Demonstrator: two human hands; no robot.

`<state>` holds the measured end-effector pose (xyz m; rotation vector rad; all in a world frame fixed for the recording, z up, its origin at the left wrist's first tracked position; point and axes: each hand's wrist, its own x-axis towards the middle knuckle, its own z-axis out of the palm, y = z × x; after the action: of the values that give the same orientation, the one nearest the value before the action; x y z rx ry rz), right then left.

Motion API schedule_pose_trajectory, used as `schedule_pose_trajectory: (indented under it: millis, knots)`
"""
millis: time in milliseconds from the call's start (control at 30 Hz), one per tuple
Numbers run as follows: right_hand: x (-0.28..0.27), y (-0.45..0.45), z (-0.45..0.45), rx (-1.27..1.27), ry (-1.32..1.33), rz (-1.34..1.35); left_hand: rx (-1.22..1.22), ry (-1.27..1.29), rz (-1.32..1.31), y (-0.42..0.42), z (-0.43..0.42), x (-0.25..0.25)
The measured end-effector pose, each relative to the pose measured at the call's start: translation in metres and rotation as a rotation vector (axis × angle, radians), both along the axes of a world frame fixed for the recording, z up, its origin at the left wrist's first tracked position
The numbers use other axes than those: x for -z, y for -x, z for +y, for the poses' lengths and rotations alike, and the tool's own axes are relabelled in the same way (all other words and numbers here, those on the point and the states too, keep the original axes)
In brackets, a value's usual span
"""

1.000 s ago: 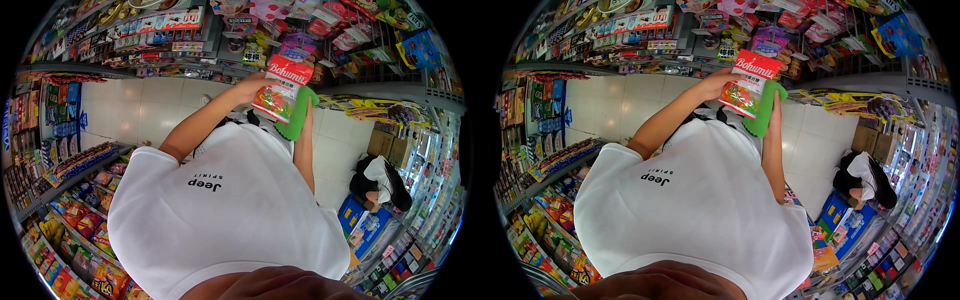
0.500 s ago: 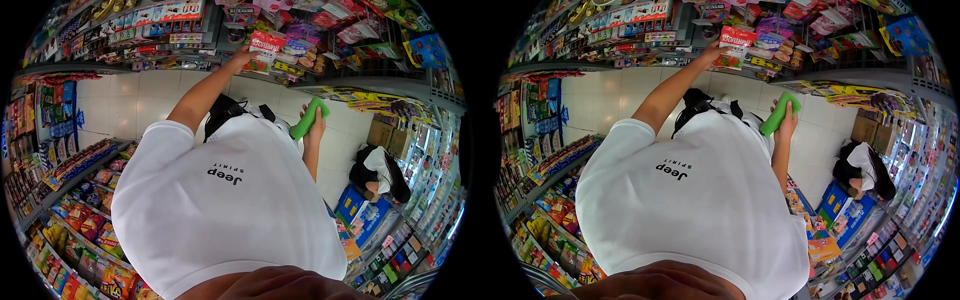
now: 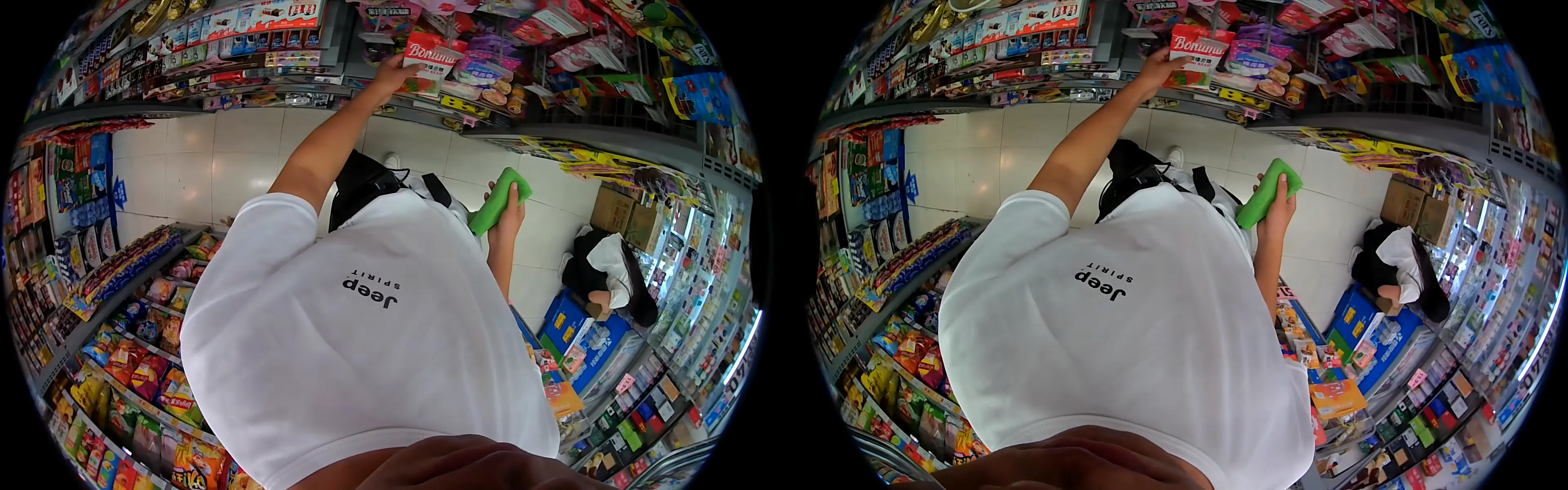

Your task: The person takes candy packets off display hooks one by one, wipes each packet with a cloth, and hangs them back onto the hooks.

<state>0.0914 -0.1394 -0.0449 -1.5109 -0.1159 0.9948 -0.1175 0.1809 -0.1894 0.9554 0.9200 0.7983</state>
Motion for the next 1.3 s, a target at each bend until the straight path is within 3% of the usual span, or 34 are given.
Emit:
schedule_pose_trajectory:
  millis: [767,867,1067,1300]
  knots:
    - [0.008,0.004,-0.001,-0.002,0.028,0.002,0.048,-0.028,0.045,-0.003,0.016,-0.011]
    - [0.008,0.005,-0.002,0.014,0.034,-0.007,0.053,0.061,0.114,-0.002,0.011,-0.027]
    - [0.013,0.005,-0.006,0.025,0.067,-0.001,0.018,0.022,-0.010,-0.002,0.009,0.002]
    - [0.010,0.008,0.001,0.027,0.072,0.011,0.026,0.028,0.007,-0.002,0.005,-0.016]
